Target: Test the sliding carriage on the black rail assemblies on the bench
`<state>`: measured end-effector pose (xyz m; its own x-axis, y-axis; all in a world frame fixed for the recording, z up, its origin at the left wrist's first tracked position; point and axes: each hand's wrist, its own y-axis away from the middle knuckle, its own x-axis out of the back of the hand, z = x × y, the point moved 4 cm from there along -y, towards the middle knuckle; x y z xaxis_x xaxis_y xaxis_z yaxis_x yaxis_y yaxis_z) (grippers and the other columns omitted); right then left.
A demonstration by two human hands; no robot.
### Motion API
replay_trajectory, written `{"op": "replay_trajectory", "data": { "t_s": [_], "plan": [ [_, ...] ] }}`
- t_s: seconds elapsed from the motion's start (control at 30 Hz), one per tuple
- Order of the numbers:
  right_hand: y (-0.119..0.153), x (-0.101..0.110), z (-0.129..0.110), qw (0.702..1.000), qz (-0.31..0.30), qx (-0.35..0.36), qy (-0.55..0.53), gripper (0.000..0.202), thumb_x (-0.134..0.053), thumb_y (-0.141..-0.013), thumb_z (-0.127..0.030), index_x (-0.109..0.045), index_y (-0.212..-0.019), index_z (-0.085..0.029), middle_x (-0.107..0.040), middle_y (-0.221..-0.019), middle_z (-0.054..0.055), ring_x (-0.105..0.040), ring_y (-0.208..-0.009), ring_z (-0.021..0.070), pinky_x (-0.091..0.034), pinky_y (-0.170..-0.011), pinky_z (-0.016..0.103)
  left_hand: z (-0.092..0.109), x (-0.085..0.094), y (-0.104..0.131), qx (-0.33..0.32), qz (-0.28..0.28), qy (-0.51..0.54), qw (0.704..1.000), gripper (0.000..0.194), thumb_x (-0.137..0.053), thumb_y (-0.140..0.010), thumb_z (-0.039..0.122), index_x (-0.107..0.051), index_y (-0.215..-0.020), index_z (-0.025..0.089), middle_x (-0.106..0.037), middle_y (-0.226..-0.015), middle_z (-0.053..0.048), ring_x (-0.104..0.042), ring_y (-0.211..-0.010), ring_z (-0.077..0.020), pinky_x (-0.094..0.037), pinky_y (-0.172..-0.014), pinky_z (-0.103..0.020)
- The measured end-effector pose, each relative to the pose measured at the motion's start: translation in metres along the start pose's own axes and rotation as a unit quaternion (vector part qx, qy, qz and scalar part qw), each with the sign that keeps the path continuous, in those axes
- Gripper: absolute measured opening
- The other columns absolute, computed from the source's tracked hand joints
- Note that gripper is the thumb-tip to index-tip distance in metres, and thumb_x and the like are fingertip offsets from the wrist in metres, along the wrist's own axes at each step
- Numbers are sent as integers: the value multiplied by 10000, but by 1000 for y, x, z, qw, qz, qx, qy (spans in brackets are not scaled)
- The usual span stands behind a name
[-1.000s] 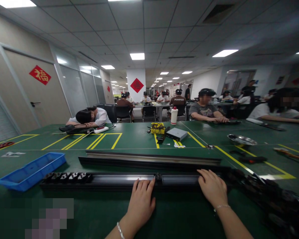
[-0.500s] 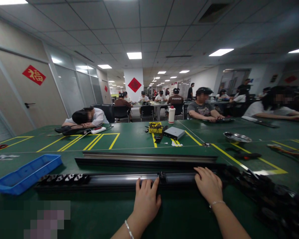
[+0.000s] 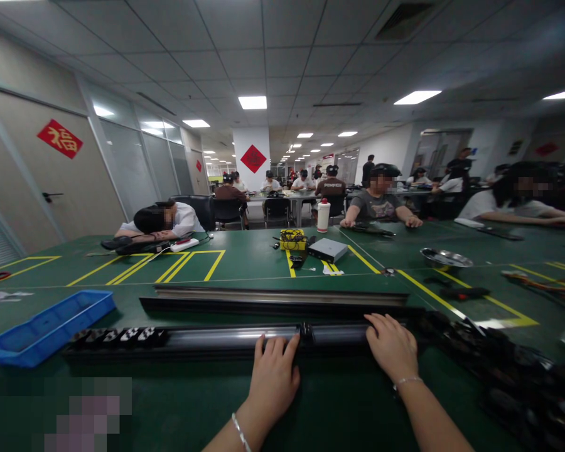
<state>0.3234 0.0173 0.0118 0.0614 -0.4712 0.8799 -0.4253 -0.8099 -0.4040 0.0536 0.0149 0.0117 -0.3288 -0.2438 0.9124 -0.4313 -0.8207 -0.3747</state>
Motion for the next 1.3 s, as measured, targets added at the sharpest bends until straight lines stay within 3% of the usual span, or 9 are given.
{"op": "replay_trajectory", "data": {
  "t_s": [0.37, 0.9, 1.3],
  "plan": [
    [1, 3, -2, 1000, 1, 1, -4, 430, -312, -817, -289, -640, -1095, -273, -589, -1230, 1, -429, -1206, 209, -287, -992, 429, 8, -5, -4, -2, -3, -21, 1000, 514, -483, -796, 265, -436, -1308, 261, -564, -1083, -55, -479, -1052, -243, -196, -1052, -502],
    [0, -2, 3, 1000, -12, 0, -5, 441, -300, -824, -317, -634, -1109, -278, -579, -1244, -14, -413, -1222, 209, -282, -991, 419, 7, -7, -4, -7, 7, -4, 1000, 534, -489, -790, 242, -424, -1316, 304, -564, -1056, -29, -478, -1038, -222, -223, -1050, -457],
    [0, 0, 1, 1000, -21, 6, 2, 452, -286, -832, -315, -623, -1130, -264, -573, -1253, -2, -407, -1230, 214, -276, -996, 434, 5, -4, -6, -19, -1, -12, 1000, 564, -505, -783, 268, -391, -1328, 356, -560, -1027, -18, -483, -1003, -224, -214, -1037, -496]
  ]
}}
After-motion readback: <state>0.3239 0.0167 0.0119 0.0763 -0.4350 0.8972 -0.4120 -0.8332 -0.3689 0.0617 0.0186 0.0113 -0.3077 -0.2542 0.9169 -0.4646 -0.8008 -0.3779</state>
